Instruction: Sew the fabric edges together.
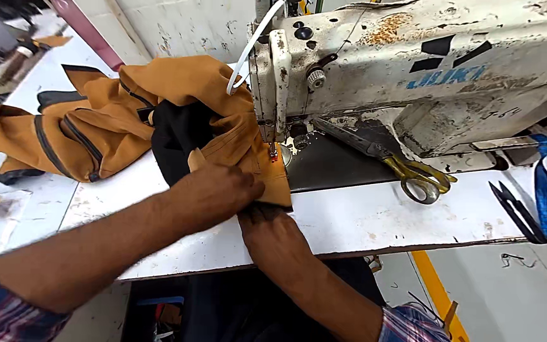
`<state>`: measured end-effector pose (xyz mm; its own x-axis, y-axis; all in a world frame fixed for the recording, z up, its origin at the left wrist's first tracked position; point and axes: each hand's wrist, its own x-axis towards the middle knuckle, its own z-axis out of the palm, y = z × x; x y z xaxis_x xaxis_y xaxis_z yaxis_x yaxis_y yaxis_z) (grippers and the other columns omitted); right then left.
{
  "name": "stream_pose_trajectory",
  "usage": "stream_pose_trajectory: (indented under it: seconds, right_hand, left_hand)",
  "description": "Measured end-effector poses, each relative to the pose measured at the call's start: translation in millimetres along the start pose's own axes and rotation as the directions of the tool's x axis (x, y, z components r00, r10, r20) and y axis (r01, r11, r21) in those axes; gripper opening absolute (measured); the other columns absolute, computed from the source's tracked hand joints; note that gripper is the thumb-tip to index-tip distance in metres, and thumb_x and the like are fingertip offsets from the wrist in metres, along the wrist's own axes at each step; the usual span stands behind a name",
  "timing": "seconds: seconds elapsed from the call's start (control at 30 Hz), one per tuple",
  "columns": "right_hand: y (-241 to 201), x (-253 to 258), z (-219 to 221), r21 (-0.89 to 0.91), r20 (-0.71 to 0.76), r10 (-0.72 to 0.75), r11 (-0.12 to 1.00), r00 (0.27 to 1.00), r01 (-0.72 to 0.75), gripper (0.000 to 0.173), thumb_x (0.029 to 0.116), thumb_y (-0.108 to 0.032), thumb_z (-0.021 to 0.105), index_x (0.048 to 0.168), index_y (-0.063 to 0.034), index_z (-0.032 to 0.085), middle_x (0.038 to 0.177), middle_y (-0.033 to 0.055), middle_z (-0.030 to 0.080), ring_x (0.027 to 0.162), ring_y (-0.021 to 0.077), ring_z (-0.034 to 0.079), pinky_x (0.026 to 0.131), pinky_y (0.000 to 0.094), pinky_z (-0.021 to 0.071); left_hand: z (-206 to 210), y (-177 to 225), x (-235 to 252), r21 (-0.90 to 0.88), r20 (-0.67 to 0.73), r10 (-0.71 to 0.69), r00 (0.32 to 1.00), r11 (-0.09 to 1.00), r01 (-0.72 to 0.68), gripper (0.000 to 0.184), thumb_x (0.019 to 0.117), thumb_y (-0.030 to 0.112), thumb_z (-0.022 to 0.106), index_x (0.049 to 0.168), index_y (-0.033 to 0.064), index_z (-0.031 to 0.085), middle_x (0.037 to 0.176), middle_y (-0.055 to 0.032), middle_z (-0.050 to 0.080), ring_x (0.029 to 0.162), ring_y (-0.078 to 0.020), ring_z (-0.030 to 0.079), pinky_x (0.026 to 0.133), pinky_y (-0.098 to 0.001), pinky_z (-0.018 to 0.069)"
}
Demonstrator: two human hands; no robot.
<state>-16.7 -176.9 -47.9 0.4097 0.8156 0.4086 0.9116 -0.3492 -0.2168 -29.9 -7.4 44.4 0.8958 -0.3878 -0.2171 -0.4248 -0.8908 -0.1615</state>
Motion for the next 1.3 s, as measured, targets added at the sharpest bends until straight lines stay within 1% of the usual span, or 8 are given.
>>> stream_pose_trajectory:
  seconds: [0.17,0.37,0.57,0.77,0.83,0.93,1.03,1.3]
  right_hand:
    - [-8.7,-14.1,8.5,0.027,0.035,0.052,0.998,0.998,-0.053,0.034,0.1035,-0.029,0.052,0.118,-0.0060,0.072,0.117,0.0114,0.074,0.117,0.0255,0.068,0.103,0.0396,0.0531]
    - [-19.9,-9.5,6.0,-0.002,0.175,0.053,0.999,0.983,-0.053,0.051,0.1068,-0.040,0.043,0.128,-0.0016,0.069,0.128,0.0197,0.070,0.128,0.0348,0.062,0.112,0.0504,0.0442]
    - [-38.1,6.0,1.2,-0.006,0.331,0.091,0.996,0.939,-0.094,0.059,0.1074,-0.045,0.041,0.134,0.0032,0.063,0.133,0.0282,0.064,0.132,0.0448,0.056,0.114,0.0623,0.0376]
    - [-39.9,2.6,-0.3,-0.004,0.269,0.058,0.998,0.961,-0.059,0.027,0.1003,-0.016,0.054,0.119,-0.0113,0.074,0.116,0.0126,0.072,0.117,0.0335,0.064,0.102,0.0566,0.0467]
    - [-38.4,2.1,0.0,-0.024,0.257,0.061,0.998,0.964,-0.056,0.030,0.1022,-0.025,0.053,0.118,-0.0094,0.073,0.117,0.0142,0.072,0.118,0.0349,0.063,0.104,0.0567,0.0467]
    - [-36.2,8.3,-4.5,-0.032,0.404,0.091,0.996,0.910,-0.085,0.064,0.1090,-0.047,0.035,0.142,0.0050,0.055,0.145,0.0297,0.054,0.141,0.0456,0.047,0.117,0.0613,0.0341]
    - [-34.7,11.1,-3.0,-0.041,0.423,0.114,0.993,0.899,-0.107,0.073,0.1079,-0.052,0.034,0.152,0.0054,0.041,0.158,0.0301,0.039,0.150,0.0444,0.034,0.121,0.0572,0.0294]
    - [-29.6,6.1,1.2,-0.024,0.326,0.112,0.994,0.939,-0.111,0.069,0.1064,-0.050,0.041,0.150,0.0028,0.047,0.157,0.0284,0.042,0.148,0.0419,0.038,0.120,0.0525,0.0337]
  left_hand:
    - [16.1,12.8,9.0,0.104,-0.104,0.054,0.993,0.994,-0.043,0.013,0.0893,-0.001,0.065,0.101,0.0017,0.071,0.103,-0.0144,0.064,0.087,-0.0296,0.065,0.070,-0.0420,0.0551]
    - [28.9,21.6,14.0,-0.030,-0.205,0.012,0.979,0.999,-0.019,0.029,0.0994,0.002,0.051,0.120,0.0047,0.070,0.119,-0.0138,0.068,0.104,-0.0288,0.069,0.085,-0.0404,0.0585]
    - [35.2,14.5,29.2,-0.261,-0.217,-0.203,0.955,0.955,0.144,0.026,0.1014,0.028,0.058,0.113,0.0136,0.076,0.105,-0.0046,0.070,0.100,-0.0227,0.069,0.087,-0.0456,0.0560]
    - [28.0,40.1,45.8,-0.279,-0.161,-0.421,0.893,0.887,0.368,0.019,0.1028,0.019,0.059,0.098,0.0040,0.071,0.095,-0.0130,0.065,0.086,-0.0313,0.068,0.071,-0.0499,0.0569]
    - [33.3,34.9,43.9,-0.381,-0.187,-0.441,0.878,0.856,0.349,0.019,0.1028,0.019,0.058,0.100,0.0051,0.071,0.095,-0.0111,0.064,0.083,-0.0288,0.068,0.070,-0.0500,0.0567]
    - [34.0,15.0,40.7,-0.599,-0.134,-0.450,0.883,0.747,0.289,0.021,0.1025,0.015,0.055,0.108,0.0039,0.073,0.098,-0.0090,0.068,0.090,-0.0209,0.067,0.081,-0.0447,0.0565]
    - [26.2,-4.2,42.8,-0.714,0.043,-0.451,0.891,0.610,0.343,0.022,0.1062,0.020,0.054,0.108,0.0074,0.072,0.087,-0.0052,0.068,0.077,-0.0140,0.065,0.072,-0.0395,0.0534]
    - [14.9,-15.2,46.0,-0.668,0.101,-0.376,0.921,0.660,0.343,0.021,0.1059,0.023,0.056,0.104,0.0111,0.073,0.077,-0.0015,0.065,0.068,-0.0121,0.061,0.063,-0.0367,0.0502]
